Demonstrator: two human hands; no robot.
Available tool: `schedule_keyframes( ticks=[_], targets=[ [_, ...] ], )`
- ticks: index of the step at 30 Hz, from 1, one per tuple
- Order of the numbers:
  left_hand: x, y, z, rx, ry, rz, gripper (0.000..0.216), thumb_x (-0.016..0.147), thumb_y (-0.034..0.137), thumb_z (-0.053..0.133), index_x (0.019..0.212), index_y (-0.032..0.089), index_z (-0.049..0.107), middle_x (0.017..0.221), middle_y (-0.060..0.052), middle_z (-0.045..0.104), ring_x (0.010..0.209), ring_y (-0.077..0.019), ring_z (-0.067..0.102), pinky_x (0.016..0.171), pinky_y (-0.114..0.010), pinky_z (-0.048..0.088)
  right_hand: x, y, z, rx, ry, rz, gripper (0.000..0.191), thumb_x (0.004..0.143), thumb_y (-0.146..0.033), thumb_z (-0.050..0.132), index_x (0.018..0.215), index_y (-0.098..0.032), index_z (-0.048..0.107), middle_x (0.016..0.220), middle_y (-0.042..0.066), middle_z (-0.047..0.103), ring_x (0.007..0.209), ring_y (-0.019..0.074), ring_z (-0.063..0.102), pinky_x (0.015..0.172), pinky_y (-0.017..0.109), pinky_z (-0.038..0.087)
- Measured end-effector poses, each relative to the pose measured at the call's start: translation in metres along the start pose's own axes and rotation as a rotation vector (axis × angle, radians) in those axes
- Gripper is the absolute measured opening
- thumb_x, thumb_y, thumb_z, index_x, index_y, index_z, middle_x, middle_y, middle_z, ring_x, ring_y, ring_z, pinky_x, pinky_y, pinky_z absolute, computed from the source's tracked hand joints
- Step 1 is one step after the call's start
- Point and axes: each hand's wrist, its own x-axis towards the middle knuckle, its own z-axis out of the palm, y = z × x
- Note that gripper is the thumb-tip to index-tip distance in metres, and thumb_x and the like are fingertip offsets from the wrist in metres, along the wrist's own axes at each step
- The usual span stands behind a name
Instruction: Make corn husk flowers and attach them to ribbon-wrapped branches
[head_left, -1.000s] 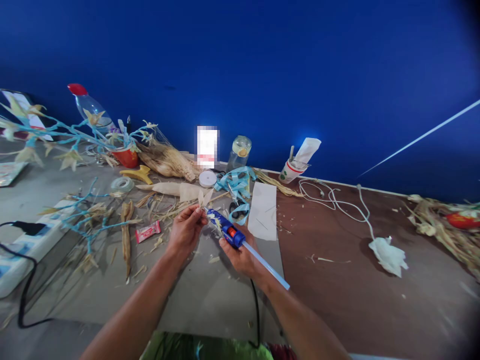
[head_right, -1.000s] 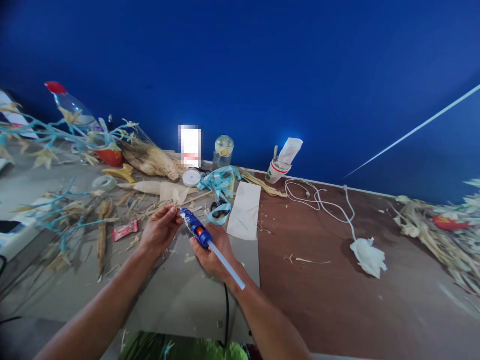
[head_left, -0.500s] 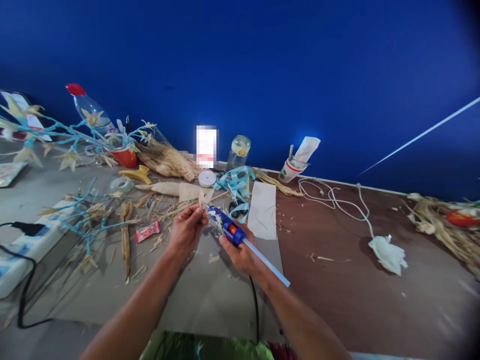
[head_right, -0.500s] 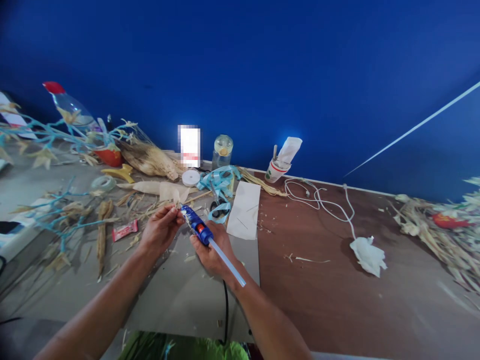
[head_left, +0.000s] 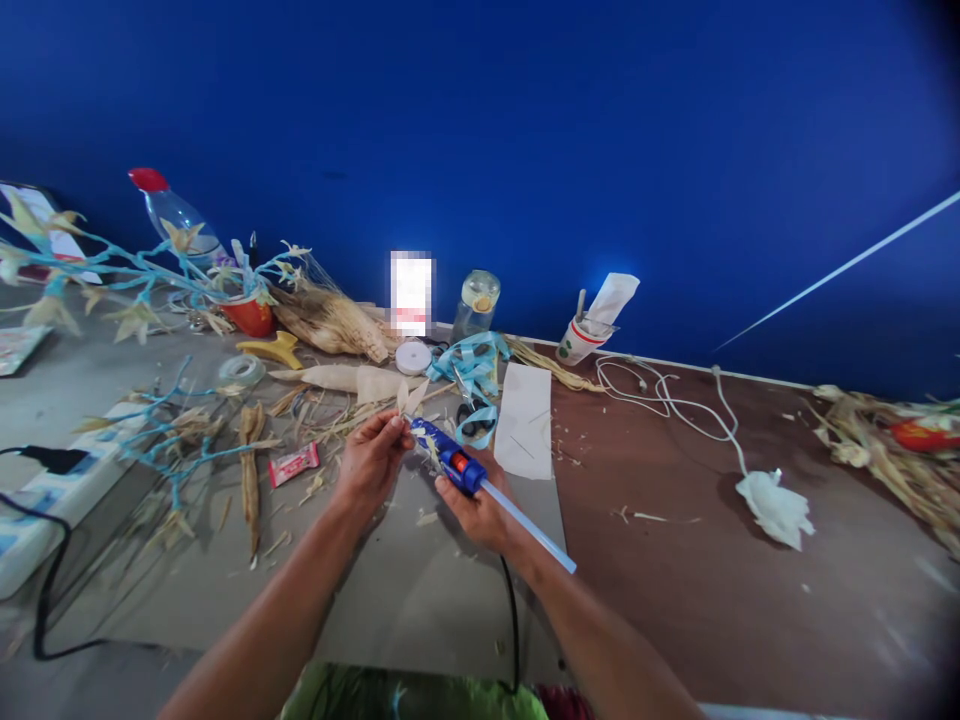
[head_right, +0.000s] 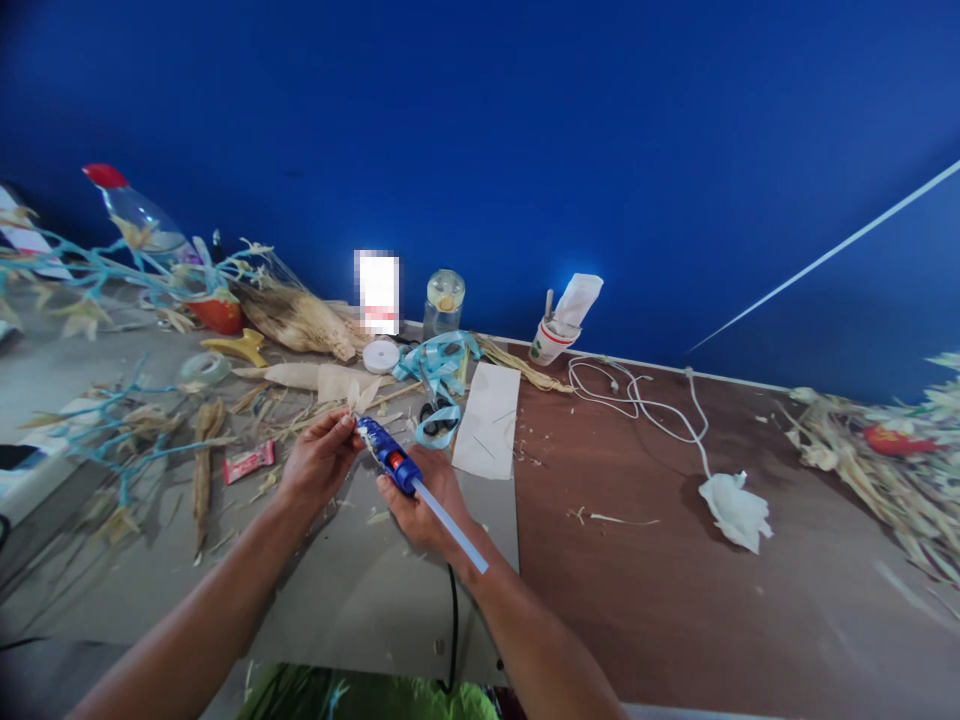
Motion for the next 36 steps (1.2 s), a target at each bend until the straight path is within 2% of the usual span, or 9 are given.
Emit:
schedule_keyframes(
  ticks=[13, 20, 23, 27, 32, 36],
  targets=[
    [-0.0011, 0.0015, 0.0030, 0.019, 0.000, -0.007, 0.027, 0.055, 0.026, 0.081, 0.073, 0.010, 0.068, 0.057, 0.000, 0.061, 0.048, -0.0059, 0.053, 0.049, -0.016, 0.044, -0.0014, -0.0026, -0.0025, -0.015, 0.008, 0.041, 0.015, 0.082, -0.032, 0.051, 0.078, -0.019, 0.057, 0.069, 0.003, 0.057, 0.067, 0.0176, 0.056, 0.064, 0.029, 0.045],
    [0.0004, 0.0010, 0.0008, 0.006, 0.004, 0.012, 0.024, 0.058, 0.024, 0.080, 0.072, 0.011, 0.067, 0.059, 0.000, 0.061, 0.048, -0.0054, 0.053, 0.048, -0.016, 0.042, -0.0009, -0.0031, -0.0038, -0.102, -0.042, -0.055, 0.017, 0.084, -0.031, 0.048, 0.076, -0.018, 0.055, 0.070, 0.004, 0.057, 0.072, 0.0188, 0.055, 0.069, 0.031, 0.044],
    [0.0007, 0.0008, 0.0003, -0.006, 0.005, 0.005, 0.022, 0.058, 0.024, 0.080, 0.072, 0.011, 0.067, 0.059, 0.000, 0.061, 0.049, -0.0055, 0.053, 0.049, -0.016, 0.043, -0.0008, -0.0025, -0.0038, -0.116, -0.018, -0.055, 0.016, 0.085, -0.031, 0.047, 0.076, -0.019, 0.054, 0.070, 0.004, 0.057, 0.070, 0.0178, 0.054, 0.068, 0.030, 0.043],
    [0.0006, 0.0011, 0.0003, 0.003, 0.022, 0.019, 0.023, 0.058, 0.024, 0.080, 0.071, 0.011, 0.067, 0.058, 0.001, 0.060, 0.048, -0.0046, 0.051, 0.049, -0.016, 0.043, -0.0010, -0.0025, -0.0038, -0.132, -0.055, -0.106, 0.019, 0.085, -0.031, 0.046, 0.074, -0.018, 0.054, 0.069, 0.004, 0.057, 0.069, 0.0179, 0.054, 0.068, 0.031, 0.043],
    [0.0000, 0.0018, 0.0016, -0.004, 0.007, 0.014, 0.024, 0.056, 0.024, 0.081, 0.072, 0.012, 0.067, 0.058, 0.000, 0.061, 0.048, -0.0054, 0.052, 0.049, -0.016, 0.042, -0.0002, -0.0031, -0.0049, -0.127, -0.018, -0.081, 0.018, 0.085, -0.030, 0.046, 0.074, -0.018, 0.054, 0.068, 0.004, 0.055, 0.069, 0.0178, 0.054, 0.066, 0.030, 0.042],
    [0.0004, 0.0016, 0.0017, -0.008, 0.034, 0.026, 0.025, 0.055, 0.024, 0.082, 0.072, 0.011, 0.068, 0.057, 0.001, 0.060, 0.047, -0.0044, 0.051, 0.048, -0.015, 0.042, 0.0002, -0.0038, -0.0053, -0.122, -0.065, -0.121, 0.020, 0.085, -0.030, 0.046, 0.070, -0.019, 0.052, 0.067, 0.003, 0.054, 0.067, 0.0174, 0.052, 0.066, 0.031, 0.043]
  ],
)
